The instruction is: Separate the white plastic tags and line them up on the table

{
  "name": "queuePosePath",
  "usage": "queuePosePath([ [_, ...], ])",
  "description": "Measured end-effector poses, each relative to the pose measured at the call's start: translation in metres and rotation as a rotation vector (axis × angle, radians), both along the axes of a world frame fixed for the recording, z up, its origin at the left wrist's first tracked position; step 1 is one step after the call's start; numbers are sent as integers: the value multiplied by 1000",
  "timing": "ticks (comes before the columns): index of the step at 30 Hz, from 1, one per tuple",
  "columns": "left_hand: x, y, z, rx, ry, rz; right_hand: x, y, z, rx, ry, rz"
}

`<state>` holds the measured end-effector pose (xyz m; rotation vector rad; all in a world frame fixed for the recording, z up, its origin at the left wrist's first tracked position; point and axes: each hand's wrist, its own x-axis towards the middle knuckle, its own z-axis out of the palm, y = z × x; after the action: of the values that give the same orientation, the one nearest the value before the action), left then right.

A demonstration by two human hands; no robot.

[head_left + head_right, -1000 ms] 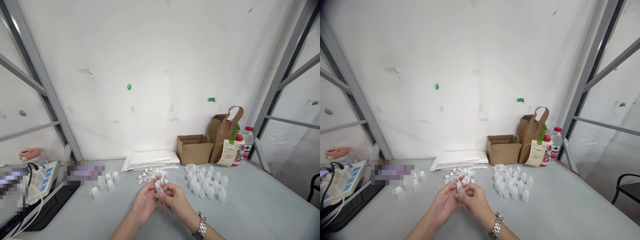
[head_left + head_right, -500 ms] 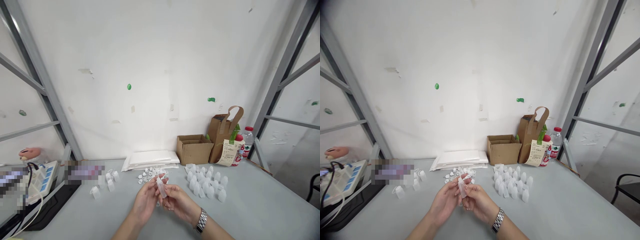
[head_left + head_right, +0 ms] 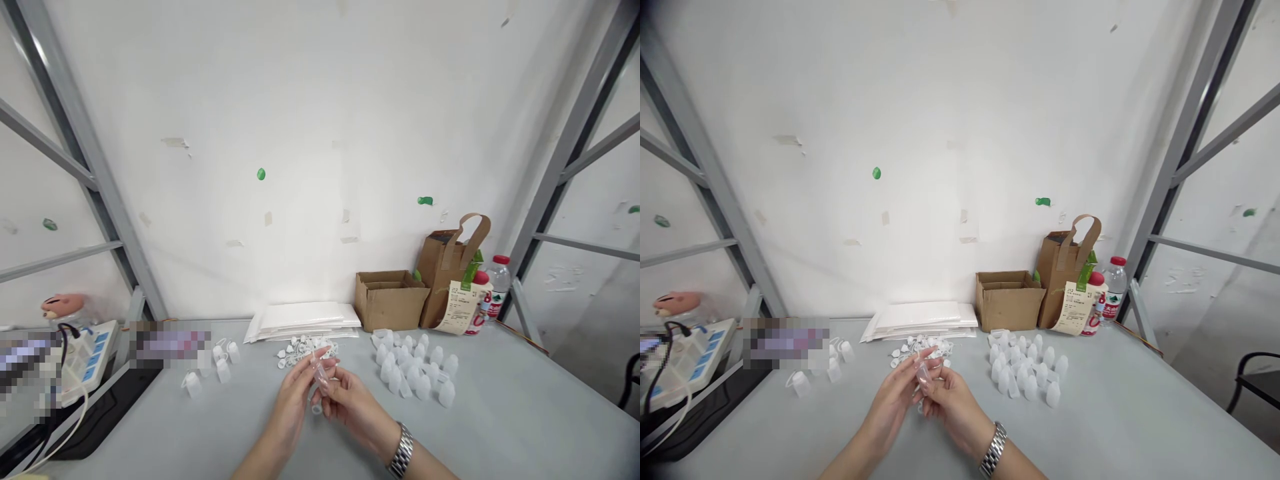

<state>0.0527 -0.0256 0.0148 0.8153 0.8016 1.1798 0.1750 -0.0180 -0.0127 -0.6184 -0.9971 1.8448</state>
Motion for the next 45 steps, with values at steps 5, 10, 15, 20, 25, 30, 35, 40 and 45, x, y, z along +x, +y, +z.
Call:
queuePosePath([
  [5,-4,5,-7,11,-183,-132,1,0,2,-81,108,70],
  [10,-3,5,-7,-28,-167,-130,1,-1,3,-84,120,102],
  [15,-3,3,-5,-20,-155,-111,1,-1,3,-51,104,95],
  [20,-2,4,-7,3,-116,-87,1,-1,4,-64,83,61],
  [25,0,6,-12,44,-103,-71,0,-1,2,-102,84,57],
  [30,-1,5,-11,53,-100,-79,0,-1,0,-173,145,80],
  [35,1,3,-12,59,-100,-79,-1,-2,1,-260,225,123],
  [40,0,8,-13,115,5,-73,-1,0,-1,-215,230,105],
  [45,-31,30,-22,277,764,303,8,7,-1,-199,179,-20],
])
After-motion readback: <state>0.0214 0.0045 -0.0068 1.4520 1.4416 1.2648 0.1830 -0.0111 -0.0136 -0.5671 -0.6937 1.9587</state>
